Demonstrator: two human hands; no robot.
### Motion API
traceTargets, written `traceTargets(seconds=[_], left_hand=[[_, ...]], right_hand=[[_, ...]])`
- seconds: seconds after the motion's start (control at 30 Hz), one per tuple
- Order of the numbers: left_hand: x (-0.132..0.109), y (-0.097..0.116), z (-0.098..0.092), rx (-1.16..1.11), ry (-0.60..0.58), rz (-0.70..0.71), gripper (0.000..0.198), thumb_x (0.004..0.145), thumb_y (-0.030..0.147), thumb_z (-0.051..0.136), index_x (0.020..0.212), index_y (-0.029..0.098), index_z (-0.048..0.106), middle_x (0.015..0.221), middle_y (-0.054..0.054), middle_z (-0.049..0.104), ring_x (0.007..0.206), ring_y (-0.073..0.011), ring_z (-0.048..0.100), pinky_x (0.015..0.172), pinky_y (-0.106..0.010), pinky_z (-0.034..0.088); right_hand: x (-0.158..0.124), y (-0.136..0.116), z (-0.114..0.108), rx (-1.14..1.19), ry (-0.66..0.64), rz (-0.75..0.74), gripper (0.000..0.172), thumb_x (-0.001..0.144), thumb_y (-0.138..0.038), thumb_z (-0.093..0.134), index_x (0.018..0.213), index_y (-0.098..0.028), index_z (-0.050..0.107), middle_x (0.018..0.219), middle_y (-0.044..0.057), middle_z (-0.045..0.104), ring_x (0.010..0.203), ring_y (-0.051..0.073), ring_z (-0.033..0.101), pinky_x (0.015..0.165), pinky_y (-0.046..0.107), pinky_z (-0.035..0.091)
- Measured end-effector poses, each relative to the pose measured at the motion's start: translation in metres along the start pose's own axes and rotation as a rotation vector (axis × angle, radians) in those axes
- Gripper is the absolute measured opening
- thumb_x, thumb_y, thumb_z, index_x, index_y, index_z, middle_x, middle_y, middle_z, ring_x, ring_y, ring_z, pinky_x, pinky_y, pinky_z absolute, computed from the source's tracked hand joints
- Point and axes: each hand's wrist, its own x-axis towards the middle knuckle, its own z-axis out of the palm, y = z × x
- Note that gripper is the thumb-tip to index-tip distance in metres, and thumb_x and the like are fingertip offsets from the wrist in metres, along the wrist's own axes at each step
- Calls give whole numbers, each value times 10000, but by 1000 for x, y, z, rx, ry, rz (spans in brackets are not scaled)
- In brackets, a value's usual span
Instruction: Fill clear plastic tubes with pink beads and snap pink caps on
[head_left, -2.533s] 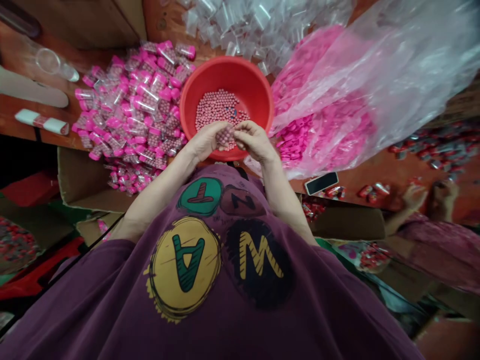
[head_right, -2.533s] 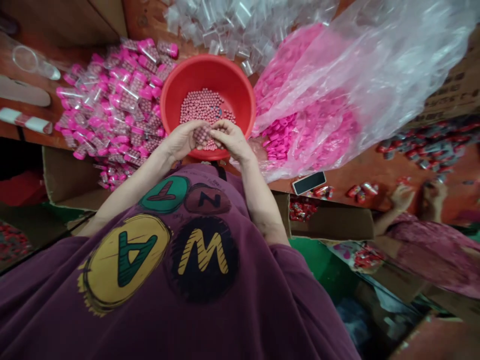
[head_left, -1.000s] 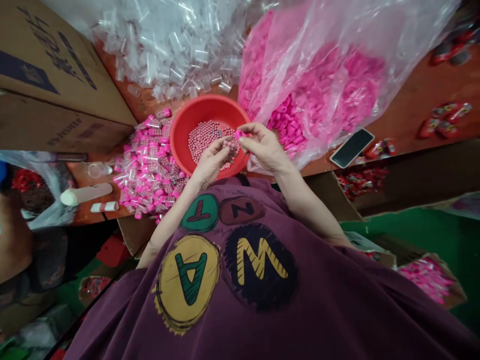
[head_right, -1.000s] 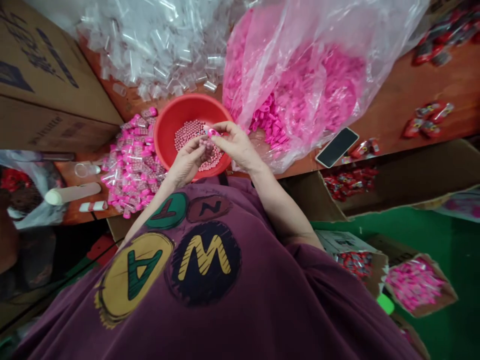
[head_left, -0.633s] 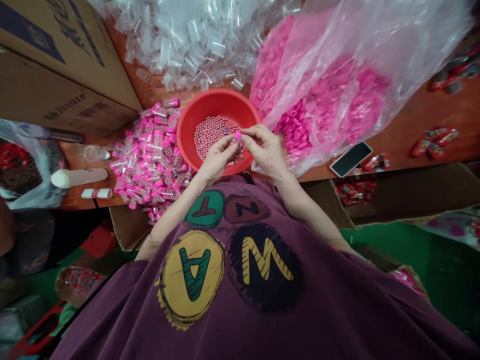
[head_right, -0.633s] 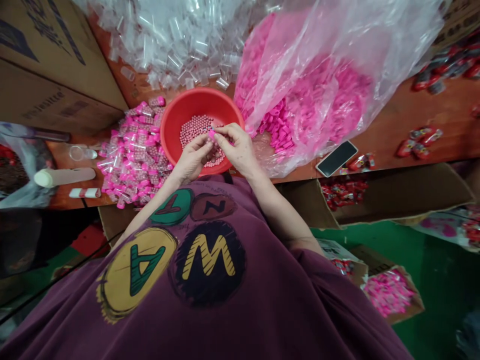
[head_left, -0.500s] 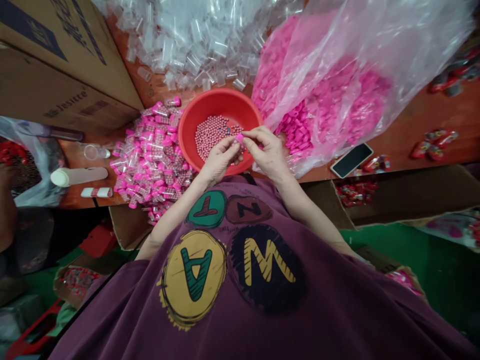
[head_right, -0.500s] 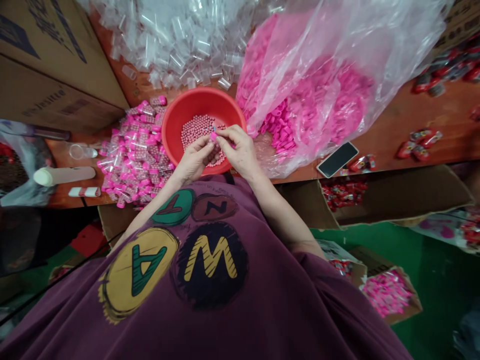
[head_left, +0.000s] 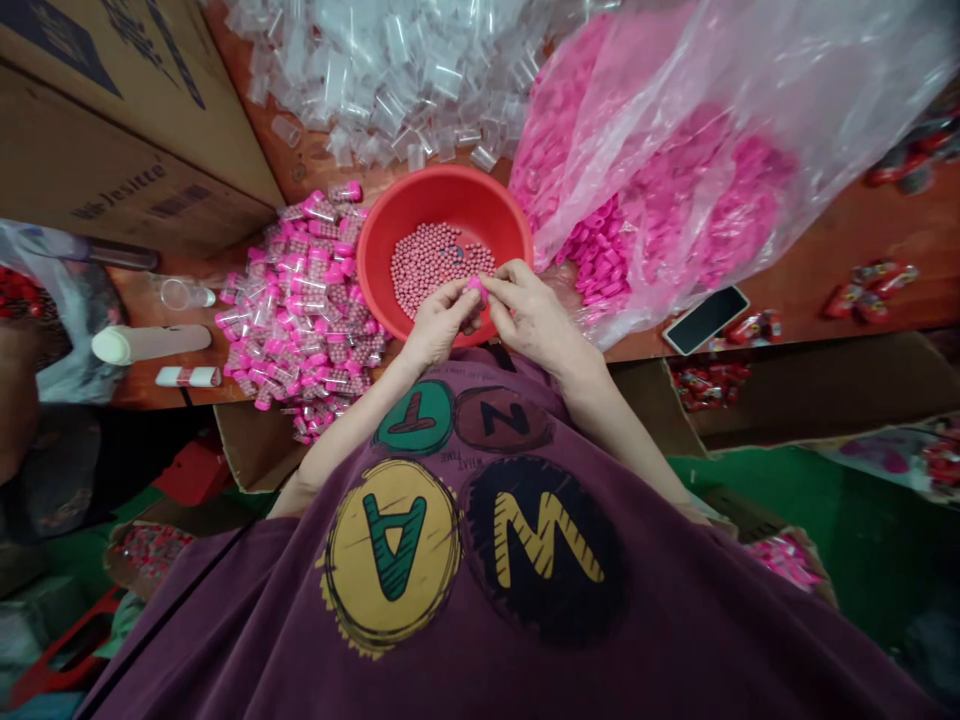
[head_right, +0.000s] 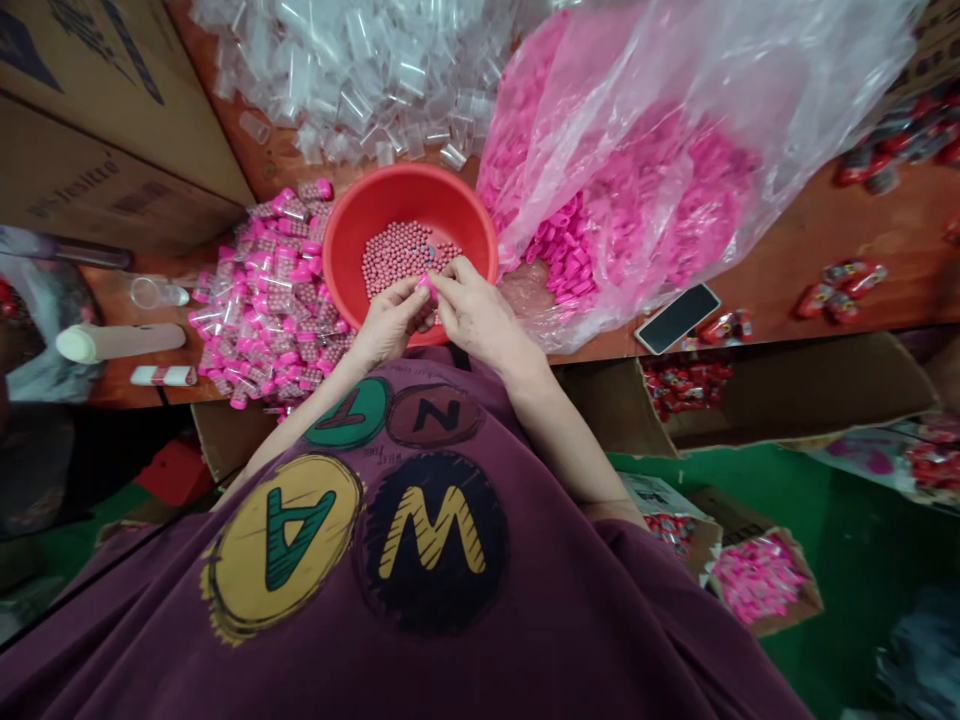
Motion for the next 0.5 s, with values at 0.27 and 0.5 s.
traceTargets(seconds=[0.27, 0.5], left_hand=[[-3, -8, -3, 52, -15, 95, 330, 886, 480, 941, 1070, 246, 798, 834, 31, 724, 619, -77, 610, 569, -225, 493], [2, -20, -7, 217, -10, 235, 458, 906, 611, 886, 1141, 234, 778, 818, 16, 717, 624, -93, 602, 558, -234, 497]], right_hand=[[-11, 7, 8, 49, 43, -21, 424, 1159, -276, 435, 1457, -258, 736, 1278, 112, 764, 1160, 247, 722, 1055, 448, 650], [-21, 14, 16, -42, 81, -69, 461, 1165, -265, 414, 1528, -250, 698, 1325, 137, 772, 1232, 268, 719, 1104, 494, 642]])
